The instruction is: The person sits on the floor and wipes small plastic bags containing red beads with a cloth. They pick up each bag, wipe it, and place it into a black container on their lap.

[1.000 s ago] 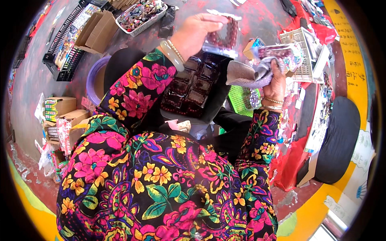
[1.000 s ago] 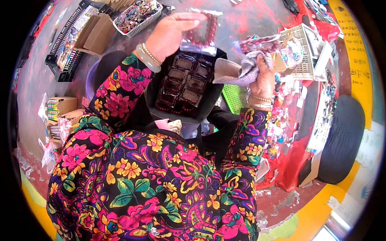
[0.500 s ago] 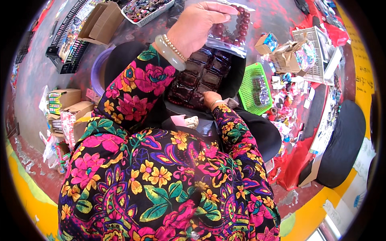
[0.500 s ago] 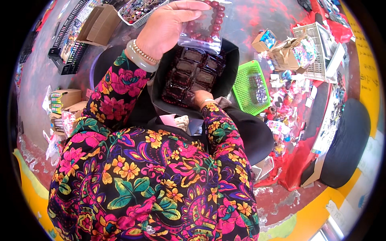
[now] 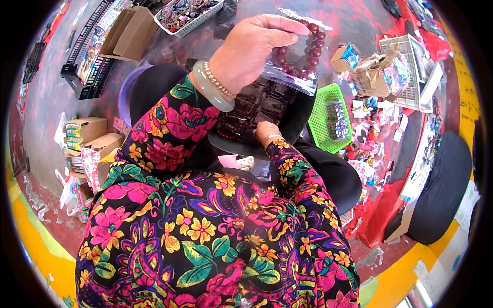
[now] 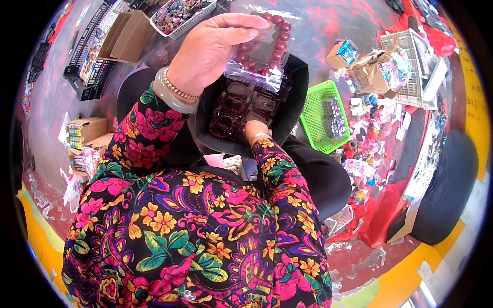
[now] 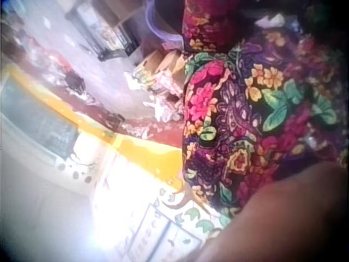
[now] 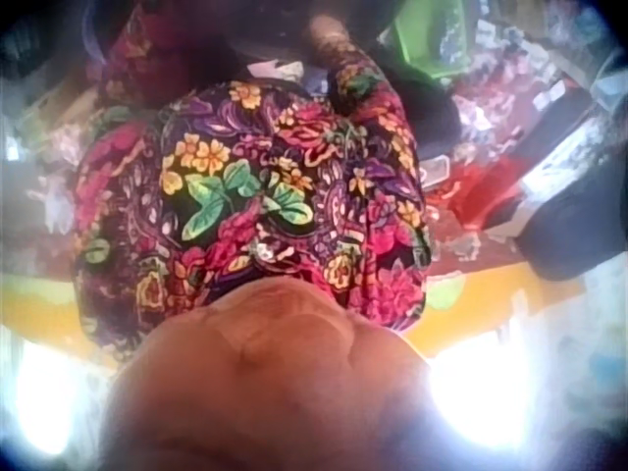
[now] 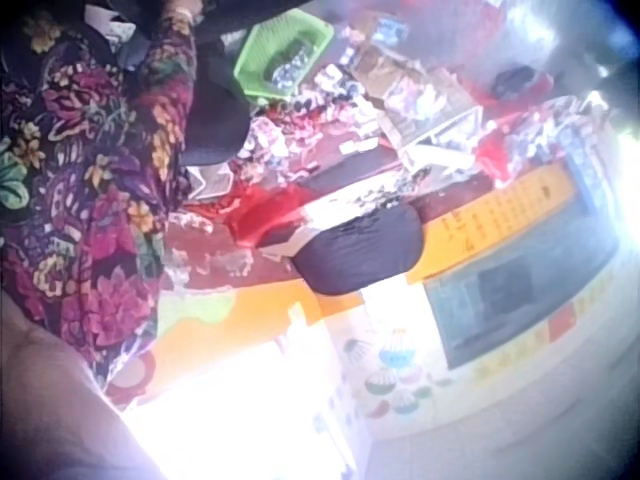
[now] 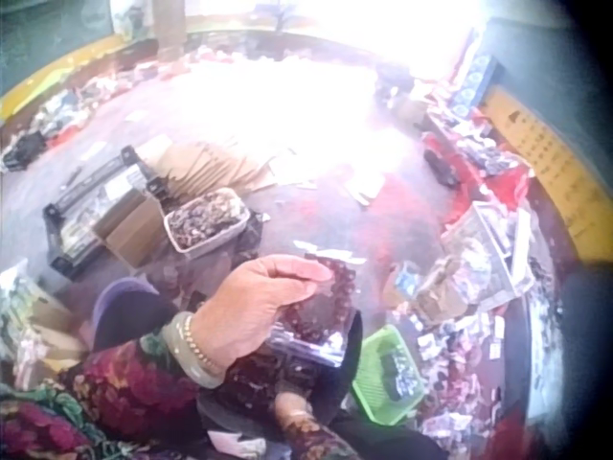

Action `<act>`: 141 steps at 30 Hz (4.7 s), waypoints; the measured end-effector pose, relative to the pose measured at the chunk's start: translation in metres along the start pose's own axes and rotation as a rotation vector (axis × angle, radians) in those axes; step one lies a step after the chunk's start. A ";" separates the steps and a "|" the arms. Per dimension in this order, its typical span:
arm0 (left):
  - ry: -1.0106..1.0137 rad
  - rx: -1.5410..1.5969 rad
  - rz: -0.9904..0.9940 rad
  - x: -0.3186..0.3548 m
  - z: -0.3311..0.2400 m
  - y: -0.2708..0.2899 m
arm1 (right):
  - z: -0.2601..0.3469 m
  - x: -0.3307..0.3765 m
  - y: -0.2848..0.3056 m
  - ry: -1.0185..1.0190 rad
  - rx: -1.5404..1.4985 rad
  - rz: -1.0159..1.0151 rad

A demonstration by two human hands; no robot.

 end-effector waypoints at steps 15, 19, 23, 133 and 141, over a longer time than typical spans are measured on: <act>0.032 0.256 -0.028 -0.012 0.002 0.002 | -0.117 0.163 0.327 0.535 -1.174 -0.533; 0.224 0.337 -0.029 -0.003 0.028 -0.008 | -0.141 0.200 0.335 0.824 -1.806 -0.338; 0.230 0.397 -0.043 -0.003 0.034 -0.021 | -0.134 0.202 0.343 1.091 -2.222 -0.228; 0.204 -0.193 -0.074 -0.005 0.041 0.008 | -0.192 0.218 0.315 0.120 -1.919 -0.926; 0.208 -0.135 -0.075 -0.003 0.060 0.003 | -0.103 0.229 0.336 0.634 -1.522 -0.839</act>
Point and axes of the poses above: each hand's wrist, its own x-axis away from the middle knuckle, its own y-axis out of the back of the hand, z = x × y, the point moved 10 cm from there along -x, towards the middle knuckle, and after that the axes turned 11 degrees about -y, right-handed, at the moved point
